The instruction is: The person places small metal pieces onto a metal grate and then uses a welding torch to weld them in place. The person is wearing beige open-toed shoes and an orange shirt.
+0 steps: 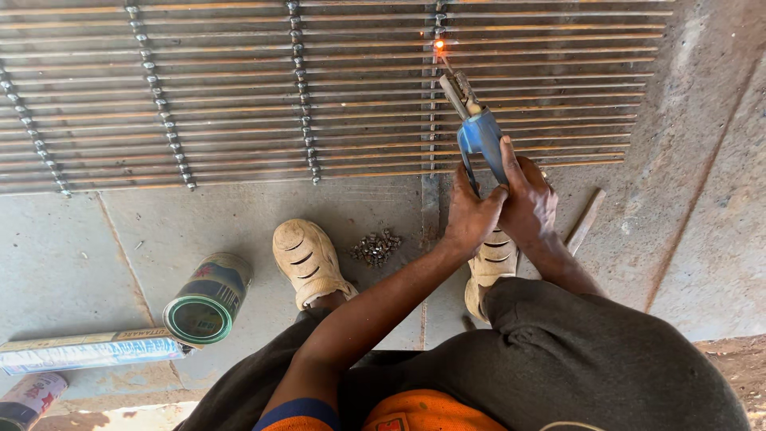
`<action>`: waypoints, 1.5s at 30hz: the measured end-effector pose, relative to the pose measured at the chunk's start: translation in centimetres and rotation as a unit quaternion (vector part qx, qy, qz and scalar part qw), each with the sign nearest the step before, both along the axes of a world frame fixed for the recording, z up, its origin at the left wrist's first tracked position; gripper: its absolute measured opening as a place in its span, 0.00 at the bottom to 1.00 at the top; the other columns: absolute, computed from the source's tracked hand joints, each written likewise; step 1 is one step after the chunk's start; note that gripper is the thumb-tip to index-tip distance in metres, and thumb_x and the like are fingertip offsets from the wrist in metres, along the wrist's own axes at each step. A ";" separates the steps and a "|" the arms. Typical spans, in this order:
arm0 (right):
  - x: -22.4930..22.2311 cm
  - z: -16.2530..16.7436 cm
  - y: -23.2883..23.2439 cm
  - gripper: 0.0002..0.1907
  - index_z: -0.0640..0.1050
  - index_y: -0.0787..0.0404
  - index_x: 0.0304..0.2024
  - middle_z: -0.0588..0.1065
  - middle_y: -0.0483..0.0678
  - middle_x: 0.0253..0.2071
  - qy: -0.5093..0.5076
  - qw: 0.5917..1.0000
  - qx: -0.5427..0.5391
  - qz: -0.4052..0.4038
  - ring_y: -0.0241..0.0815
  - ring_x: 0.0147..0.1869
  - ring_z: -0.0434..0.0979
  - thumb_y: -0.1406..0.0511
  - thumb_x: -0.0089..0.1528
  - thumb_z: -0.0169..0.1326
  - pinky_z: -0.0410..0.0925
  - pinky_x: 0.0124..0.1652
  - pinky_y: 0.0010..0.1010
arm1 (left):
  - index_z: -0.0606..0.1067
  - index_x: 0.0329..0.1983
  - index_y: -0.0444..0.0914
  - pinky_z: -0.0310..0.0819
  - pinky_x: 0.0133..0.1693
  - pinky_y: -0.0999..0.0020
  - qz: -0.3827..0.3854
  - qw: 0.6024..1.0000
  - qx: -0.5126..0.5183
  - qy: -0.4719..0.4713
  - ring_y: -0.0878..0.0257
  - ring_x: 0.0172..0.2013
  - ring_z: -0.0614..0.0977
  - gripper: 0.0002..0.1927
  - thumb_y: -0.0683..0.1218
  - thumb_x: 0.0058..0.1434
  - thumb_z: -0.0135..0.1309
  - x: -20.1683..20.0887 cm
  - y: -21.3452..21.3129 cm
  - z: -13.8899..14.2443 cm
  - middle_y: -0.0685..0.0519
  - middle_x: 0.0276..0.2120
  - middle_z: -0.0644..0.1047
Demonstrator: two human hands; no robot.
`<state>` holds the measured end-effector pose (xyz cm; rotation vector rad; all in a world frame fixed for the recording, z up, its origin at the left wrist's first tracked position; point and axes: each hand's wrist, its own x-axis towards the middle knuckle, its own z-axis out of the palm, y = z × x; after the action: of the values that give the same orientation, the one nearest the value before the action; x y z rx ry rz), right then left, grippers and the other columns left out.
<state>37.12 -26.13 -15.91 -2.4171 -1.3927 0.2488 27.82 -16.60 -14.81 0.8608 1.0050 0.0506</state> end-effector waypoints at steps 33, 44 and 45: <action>-0.6 2.1 1.9 0.43 0.61 0.60 0.76 0.79 0.54 0.47 0.048 0.999 0.009 -0.008 0.53 0.44 0.82 0.68 0.60 0.62 0.75 0.40 0.41 | 0.56 0.72 0.33 0.70 0.59 0.55 0.010 0.999 0.036 0.029 0.47 0.59 0.74 0.44 0.45 0.52 0.56 -0.3 0.0 -0.1 0.37 0.58 0.70; -0.5 1.4 1.8 0.45 0.63 0.57 0.76 0.78 0.54 0.48 0.033 0.999 -0.020 -0.026 0.50 0.45 0.82 0.73 0.55 0.59 0.77 0.40 0.40 | 0.57 0.68 0.28 0.78 0.51 0.57 0.036 0.999 0.031 -0.015 0.48 0.51 0.81 0.37 0.42 0.56 0.55 -0.2 0.2 -0.3 0.35 0.52 0.74; -0.4 1.3 1.8 0.45 0.62 0.58 0.76 0.78 0.54 0.49 0.025 0.999 -0.012 -0.015 0.50 0.47 0.82 0.72 0.56 0.60 0.77 0.41 0.40 | 0.57 0.68 0.28 0.79 0.50 0.57 0.037 0.999 0.036 -0.006 0.48 0.50 0.81 0.38 0.41 0.56 0.55 -0.2 0.3 -0.2 0.36 0.52 0.74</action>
<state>36.68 -24.36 -14.57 -2.4323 -1.3374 0.3194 27.65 -16.30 -14.98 0.8879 1.0280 0.1546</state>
